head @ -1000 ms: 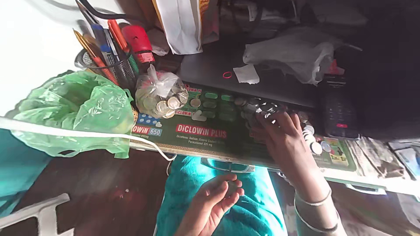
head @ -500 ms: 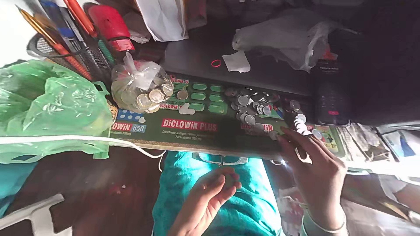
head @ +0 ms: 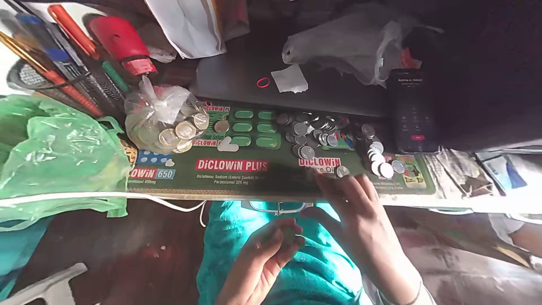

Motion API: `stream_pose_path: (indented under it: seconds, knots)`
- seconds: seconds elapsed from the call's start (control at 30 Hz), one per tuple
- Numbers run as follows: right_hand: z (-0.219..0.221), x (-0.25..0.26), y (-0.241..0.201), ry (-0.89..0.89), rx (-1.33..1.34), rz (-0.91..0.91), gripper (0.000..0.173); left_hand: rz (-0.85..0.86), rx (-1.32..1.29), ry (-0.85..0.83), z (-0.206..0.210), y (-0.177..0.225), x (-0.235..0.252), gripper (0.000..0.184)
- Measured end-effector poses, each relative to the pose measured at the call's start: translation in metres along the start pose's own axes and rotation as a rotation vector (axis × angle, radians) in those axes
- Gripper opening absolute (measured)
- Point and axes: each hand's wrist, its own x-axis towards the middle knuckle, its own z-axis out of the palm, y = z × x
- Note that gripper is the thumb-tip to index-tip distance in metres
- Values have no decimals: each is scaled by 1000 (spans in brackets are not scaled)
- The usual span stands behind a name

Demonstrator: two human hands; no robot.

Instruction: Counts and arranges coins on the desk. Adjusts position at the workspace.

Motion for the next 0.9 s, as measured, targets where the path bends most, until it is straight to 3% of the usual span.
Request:
stream_pose_path:
  seconds: [0.13, 0.2, 0.27, 0.4, 0.57, 0.67, 0.8, 0.9]
  knots:
    - [9, -18, 3, 240, 203, -95, 13, 21, -12, 29, -5, -1, 0, 25]
    - [4, -22, 2, 321, 384, 20, 7, 17, -19, 37, -5, -2, 1, 26]
    - [-6, -24, 3, 308, 637, 218, 11, 9, -10, 27, -2, -2, 0, 26]
    - [-18, -25, 7, 234, 1407, 536, 24, 3, 23, 40, 1, -3, -1, 24]
    - [-22, -25, 10, 194, 1709, 649, 26, -5, 47, 63, 4, -4, -2, 24]
    - [-20, -29, 11, 189, 1604, 576, 24, -3, 48, 47, 5, -6, -3, 25]
    - [-16, -35, 12, 329, 745, 328, 15, -10, 30, 36, 8, -6, -5, 24]
    - [-25, -33, 36, 454, 298, 334, 19, -13, 47, 49, 9, -7, -6, 24]
